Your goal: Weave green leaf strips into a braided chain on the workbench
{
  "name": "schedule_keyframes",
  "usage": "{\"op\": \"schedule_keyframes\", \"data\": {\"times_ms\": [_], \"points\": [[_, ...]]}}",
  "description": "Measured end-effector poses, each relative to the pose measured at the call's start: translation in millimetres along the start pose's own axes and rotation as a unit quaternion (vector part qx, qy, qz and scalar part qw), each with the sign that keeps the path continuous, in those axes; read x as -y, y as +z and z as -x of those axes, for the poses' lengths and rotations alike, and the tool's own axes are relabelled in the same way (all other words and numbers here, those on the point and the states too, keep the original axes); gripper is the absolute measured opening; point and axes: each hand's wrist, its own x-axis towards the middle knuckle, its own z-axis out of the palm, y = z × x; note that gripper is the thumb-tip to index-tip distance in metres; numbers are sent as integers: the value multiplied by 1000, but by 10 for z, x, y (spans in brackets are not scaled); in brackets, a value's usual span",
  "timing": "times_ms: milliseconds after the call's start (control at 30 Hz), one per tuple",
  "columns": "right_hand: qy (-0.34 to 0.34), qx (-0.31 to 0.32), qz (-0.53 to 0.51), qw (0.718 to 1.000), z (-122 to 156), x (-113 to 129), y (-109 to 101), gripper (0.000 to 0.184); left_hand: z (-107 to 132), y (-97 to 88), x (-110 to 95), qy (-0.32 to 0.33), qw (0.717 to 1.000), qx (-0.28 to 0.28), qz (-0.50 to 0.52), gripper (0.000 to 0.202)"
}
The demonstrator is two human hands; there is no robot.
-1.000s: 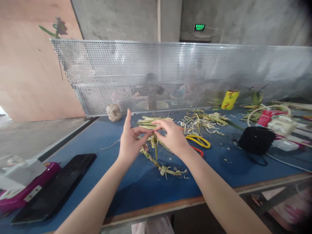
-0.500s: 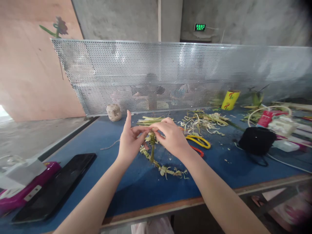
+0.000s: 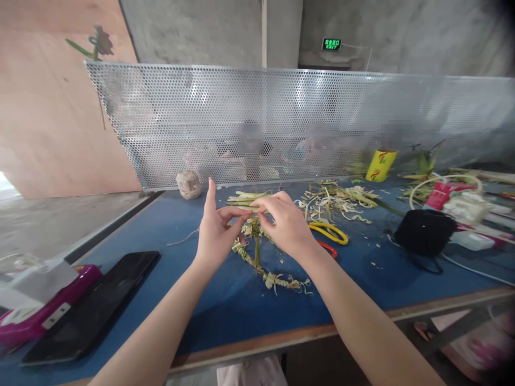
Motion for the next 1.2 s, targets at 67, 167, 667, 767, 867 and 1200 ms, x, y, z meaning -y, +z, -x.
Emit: {"op": "schedule_keyframes", "data": {"times_ms": [67, 167, 667, 767, 867, 1200], "points": [[4, 1, -7, 1000, -2, -9, 13, 30, 8, 2, -16, 7, 1000, 2, -16, 100], [9, -4, -37, 999, -10, -23, 41, 30, 14, 0, -23, 17, 999, -8, -29, 99], [235, 66, -299, 923, -38, -42, 9, 14, 46, -2, 2, 39, 995, 17, -89, 93], [258, 79, -330, 904, -39, -49, 10, 13, 54, 8, 26, 42, 993, 16, -105, 91], [282, 87, -357, 886, -29, -66, 37, 13, 58, 11, 21, 41, 993, 19, -108, 90], [271, 72, -278, 919, -27, -28, 39, 9, 53, 24, 7, 33, 996, 10, -82, 92]]}}
